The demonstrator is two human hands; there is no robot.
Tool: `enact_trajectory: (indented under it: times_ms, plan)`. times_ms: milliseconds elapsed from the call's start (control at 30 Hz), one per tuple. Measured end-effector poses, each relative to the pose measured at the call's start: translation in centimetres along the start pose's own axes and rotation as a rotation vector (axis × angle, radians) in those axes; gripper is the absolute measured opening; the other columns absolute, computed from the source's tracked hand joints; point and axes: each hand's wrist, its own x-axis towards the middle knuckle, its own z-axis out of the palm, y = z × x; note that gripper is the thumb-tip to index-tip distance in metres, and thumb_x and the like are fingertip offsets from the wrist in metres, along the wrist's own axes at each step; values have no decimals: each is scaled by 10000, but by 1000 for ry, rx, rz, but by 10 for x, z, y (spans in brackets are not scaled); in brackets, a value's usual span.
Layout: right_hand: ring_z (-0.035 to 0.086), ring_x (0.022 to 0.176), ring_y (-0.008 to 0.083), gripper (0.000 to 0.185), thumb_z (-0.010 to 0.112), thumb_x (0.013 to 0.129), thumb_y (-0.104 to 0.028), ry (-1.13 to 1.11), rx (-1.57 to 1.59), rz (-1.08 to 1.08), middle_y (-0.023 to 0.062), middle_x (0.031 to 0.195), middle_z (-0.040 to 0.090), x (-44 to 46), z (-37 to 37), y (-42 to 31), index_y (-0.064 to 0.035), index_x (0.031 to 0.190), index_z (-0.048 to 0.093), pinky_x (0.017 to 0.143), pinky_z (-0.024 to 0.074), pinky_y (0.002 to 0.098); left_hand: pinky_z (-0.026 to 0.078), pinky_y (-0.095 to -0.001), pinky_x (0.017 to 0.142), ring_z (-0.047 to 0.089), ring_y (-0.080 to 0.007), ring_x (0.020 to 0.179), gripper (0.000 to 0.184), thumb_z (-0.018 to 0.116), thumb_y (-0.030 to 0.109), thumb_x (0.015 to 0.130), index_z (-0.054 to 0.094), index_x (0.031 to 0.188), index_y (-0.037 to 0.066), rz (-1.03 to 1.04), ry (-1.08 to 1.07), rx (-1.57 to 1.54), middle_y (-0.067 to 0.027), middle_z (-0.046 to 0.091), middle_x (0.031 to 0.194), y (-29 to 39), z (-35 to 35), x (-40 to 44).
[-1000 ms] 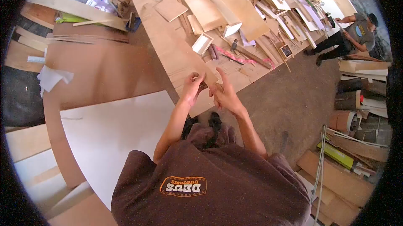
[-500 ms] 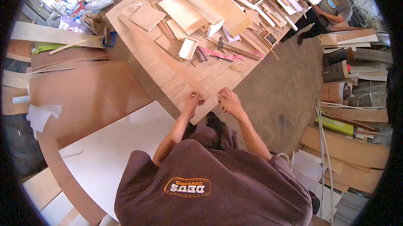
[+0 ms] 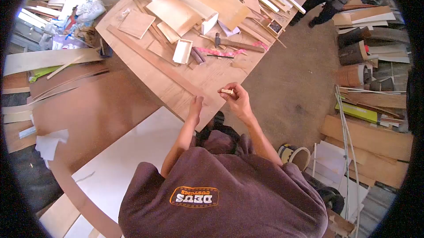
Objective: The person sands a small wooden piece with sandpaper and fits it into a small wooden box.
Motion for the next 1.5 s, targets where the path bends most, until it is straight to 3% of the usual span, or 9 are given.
enact_trajectory:
  times_ms: [67, 233, 600, 667, 933, 1033, 1233, 1300, 1500]
  plan:
    - [654, 853, 139, 290, 660, 905, -14, -45, 61, -59, 98, 1008, 702, 7, -5, -4, -38, 1155, 515, 757, 529, 279, 415, -349, 967, 534, -196, 1174, 517, 538, 345, 976, 464, 1397, 54, 55, -92, 104, -104, 577, 1297, 44, 11, -22]
    - [553, 576, 119, 418, 472, 1045, -259, -205, 218, 158, 86, 822, 619, 19, -17, -39, -87, 1380, 289, 492, 423, 241, 425, -315, 939, 541, -145, 1139, 499, 570, 372, 978, 526, 1342, 34, 278, -324, 84, -78, 598, 1257, 125, 40, -64]
    - [590, 609, 135, 449, 488, 1032, -191, -181, 157, 96, 90, 852, 586, 55, -12, -51, -70, 1406, 272, 491, 464, 261, 475, -255, 816, 591, -97, 917, 340, 713, 243, 903, 664, 1157, 23, 409, -391, 327, -11, 672, 991, 165, 47, -32]
    - [578, 632, 129, 399, 538, 1010, -162, -110, 130, -21, 76, 827, 586, 57, 2, -32, -23, 1337, 356, 520, 460, 259, 465, -245, 752, 567, -80, 848, 322, 706, 254, 910, 667, 1143, 34, 340, -341, 165, 15, 649, 941, 168, 43, -18]
    - [486, 630, 88, 191, 609, 950, -73, 60, -153, 115, 49, 781, 620, 85, 73, -30, 10, 1111, 545, 555, 411, 263, 430, -221, 711, 521, -53, 805, 367, 676, 349, 930, 664, 1101, 24, 200, -498, 140, 21, 627, 902, 173, -20, 58]
    - [514, 648, 106, 221, 651, 924, -95, 41, -402, 209, 79, 741, 615, 106, 100, -55, 13, 1097, 565, 566, 423, 292, 389, -213, 684, 486, -42, 760, 319, 658, 344, 941, 692, 1011, 34, 202, -546, 60, 46, 593, 829, 199, -39, 79]
    - [477, 580, 110, 231, 682, 922, -187, 267, -305, 224, 69, 617, 558, 120, 137, -56, 13, 970, 576, 520, 390, 307, 368, -217, 635, 459, -48, 695, 304, 628, 320, 957, 705, 1015, 32, 292, -500, 22, 54, 566, 770, 217, -43, 92]
    - [645, 696, 211, 289, 660, 932, -262, 298, -375, 376, 196, 781, 674, 124, 135, -56, 14, 1002, 609, 619, 486, 391, 373, -227, 611, 465, -54, 656, 302, 635, 312, 946, 703, 1012, 24, 214, -488, -49, 41, 576, 762, 214, -47, 96]
    - [535, 642, 99, 280, 635, 959, -274, 316, -115, 283, 51, 726, 596, 126, 143, -39, 4, 948, 603, 552, 408, 278, 399, -239, 539, 514, -71, 565, 302, 647, 311, 926, 711, 1002, 25, 87, -488, -162, 22, 604, 735, 227, -58, 104]
